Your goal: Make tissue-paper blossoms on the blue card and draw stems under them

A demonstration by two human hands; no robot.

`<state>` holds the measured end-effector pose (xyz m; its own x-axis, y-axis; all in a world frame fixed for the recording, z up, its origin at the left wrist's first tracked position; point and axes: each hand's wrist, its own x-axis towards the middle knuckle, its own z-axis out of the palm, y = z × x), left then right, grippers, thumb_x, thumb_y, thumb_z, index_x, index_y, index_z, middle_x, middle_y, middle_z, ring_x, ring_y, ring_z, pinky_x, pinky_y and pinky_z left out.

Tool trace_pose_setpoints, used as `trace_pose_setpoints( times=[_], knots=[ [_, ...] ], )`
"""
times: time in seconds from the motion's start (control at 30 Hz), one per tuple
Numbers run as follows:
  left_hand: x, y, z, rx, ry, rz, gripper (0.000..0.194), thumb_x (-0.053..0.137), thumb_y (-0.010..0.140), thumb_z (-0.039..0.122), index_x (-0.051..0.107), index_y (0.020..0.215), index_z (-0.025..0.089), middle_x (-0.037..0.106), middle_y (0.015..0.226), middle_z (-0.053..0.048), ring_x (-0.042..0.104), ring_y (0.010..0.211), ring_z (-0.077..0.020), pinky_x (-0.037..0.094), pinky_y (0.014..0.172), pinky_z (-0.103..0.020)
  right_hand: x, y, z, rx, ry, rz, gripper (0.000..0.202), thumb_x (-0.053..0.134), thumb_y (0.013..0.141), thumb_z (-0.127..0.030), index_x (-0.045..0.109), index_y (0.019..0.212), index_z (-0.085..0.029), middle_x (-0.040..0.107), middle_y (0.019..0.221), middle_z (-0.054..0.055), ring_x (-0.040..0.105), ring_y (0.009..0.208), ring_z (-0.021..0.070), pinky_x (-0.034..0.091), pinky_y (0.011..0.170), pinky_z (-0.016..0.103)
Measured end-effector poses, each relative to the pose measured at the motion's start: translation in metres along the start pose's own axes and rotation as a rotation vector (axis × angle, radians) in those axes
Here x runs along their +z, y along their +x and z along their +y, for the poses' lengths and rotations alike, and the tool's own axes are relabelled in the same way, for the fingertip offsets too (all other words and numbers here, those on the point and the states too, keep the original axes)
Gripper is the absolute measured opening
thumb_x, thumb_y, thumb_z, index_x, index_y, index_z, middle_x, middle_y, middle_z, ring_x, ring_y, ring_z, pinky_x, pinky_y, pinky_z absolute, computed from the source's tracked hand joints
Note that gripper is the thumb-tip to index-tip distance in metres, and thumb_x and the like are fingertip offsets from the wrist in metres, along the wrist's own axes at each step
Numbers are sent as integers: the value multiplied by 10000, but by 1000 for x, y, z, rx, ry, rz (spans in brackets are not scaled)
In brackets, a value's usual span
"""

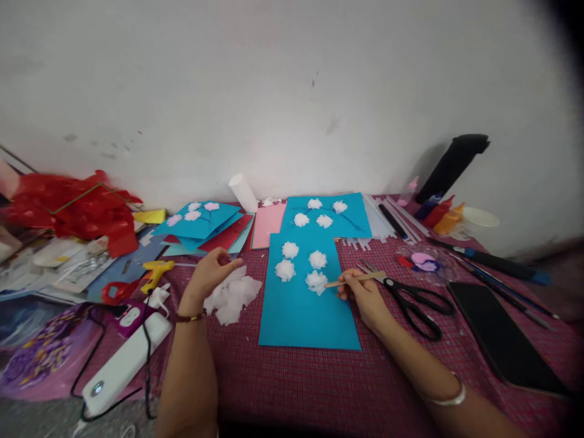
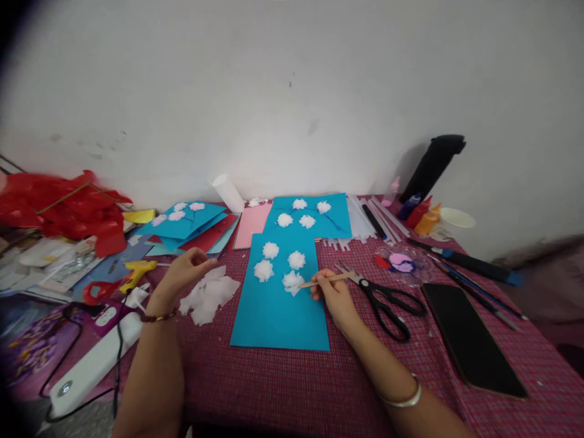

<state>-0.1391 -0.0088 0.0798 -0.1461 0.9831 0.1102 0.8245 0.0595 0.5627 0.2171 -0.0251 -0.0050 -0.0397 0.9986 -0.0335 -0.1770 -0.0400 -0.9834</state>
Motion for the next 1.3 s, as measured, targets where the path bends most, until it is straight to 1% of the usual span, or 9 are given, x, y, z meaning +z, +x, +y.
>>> trace_pose_setpoints(
  times=[0.1, 0.17, 0.27, 0.4, 0.57, 0.67, 0.97, 1.2, 1.3],
  knots=[
    [3, 8, -22, 2, 82, -58, 412, 685, 615, 527, 611, 786, 159, 621, 752, -32, 550, 692, -192, 397, 591, -273, 0, 0, -2, 7, -5, -4, 264, 589, 802, -448, 587, 735, -193, 589, 576, 5, 532, 485, 132, 432, 473, 254],
    [11, 11, -23, 53, 38, -129, 334, 697, 596, 471, 615, 699, 164, 615, 723, -27, 547, 696, -191, 404, 606, -276, 1, 0, -2, -1, -14, -10, 263, 579, 808, -446, 580, 739, -192, 583, 568, 0, 532, 482, 132, 430, 474, 253],
    [22, 10, -7, 98, -74, -145, 239, 649, 650, 405, 581, 621, 177, 575, 651, -3, 526, 654, -164, 398, 588, -262, 1, 0, -2, -27, -55, -42, 240, 557, 818, -430, 572, 748, -200, 581, 566, -11, 533, 480, 135, 423, 479, 254],
    [36, -6, 35, 121, -503, -117, 178, 641, 710, 353, 579, 716, 186, 571, 684, 20, 513, 631, -121, 410, 597, -241, 2, -1, -1, -30, -131, -93, 207, 567, 800, -400, 583, 731, -206, 613, 592, -5, 543, 498, 140, 424, 502, 260],
    [75, -30, 76, 125, -626, -537, 199, 633, 735, 360, 580, 682, 176, 562, 576, 24, 483, 529, -103, 365, 498, -225, 4, -1, -1, -34, -181, -99, 181, 562, 800, -379, 578, 750, -206, 633, 624, -7, 537, 495, 130, 423, 503, 255],
    [98, -35, 83, 149, -589, -653, 200, 616, 742, 355, 603, 686, 163, 520, 539, 38, 443, 502, -92, 333, 489, -221, 4, 0, -2, -44, -178, -80, 175, 539, 815, -368, 568, 757, -206, 629, 626, -8, 540, 501, 128, 427, 504, 251],
    [122, -34, 73, 252, -421, -619, 159, 558, 754, 312, 603, 717, 164, 534, 609, 31, 460, 577, -112, 351, 554, -227, 1, 2, 0, -75, -200, -61, 175, 503, 835, -345, 552, 758, -196, 599, 611, -13, 527, 485, 116, 418, 489, 234],
    [123, -38, 75, 382, -243, -580, 160, 535, 796, 258, 644, 882, 179, 490, 590, 53, 457, 552, -111, 323, 548, -231, 5, -3, 1, -143, -279, -101, 181, 493, 868, -345, 563, 791, -197, 592, 670, -7, 524, 511, 115, 408, 493, 231],
    [125, -40, 76, 428, -219, -481, 169, 501, 835, 264, 642, 886, 187, 563, 658, 27, 510, 602, -128, 365, 592, -245, 5, -6, 0, -186, -330, -123, 175, 509, 870, -326, 594, 785, -199, 590, 687, -2, 527, 538, 121, 415, 522, 239]
  ],
)
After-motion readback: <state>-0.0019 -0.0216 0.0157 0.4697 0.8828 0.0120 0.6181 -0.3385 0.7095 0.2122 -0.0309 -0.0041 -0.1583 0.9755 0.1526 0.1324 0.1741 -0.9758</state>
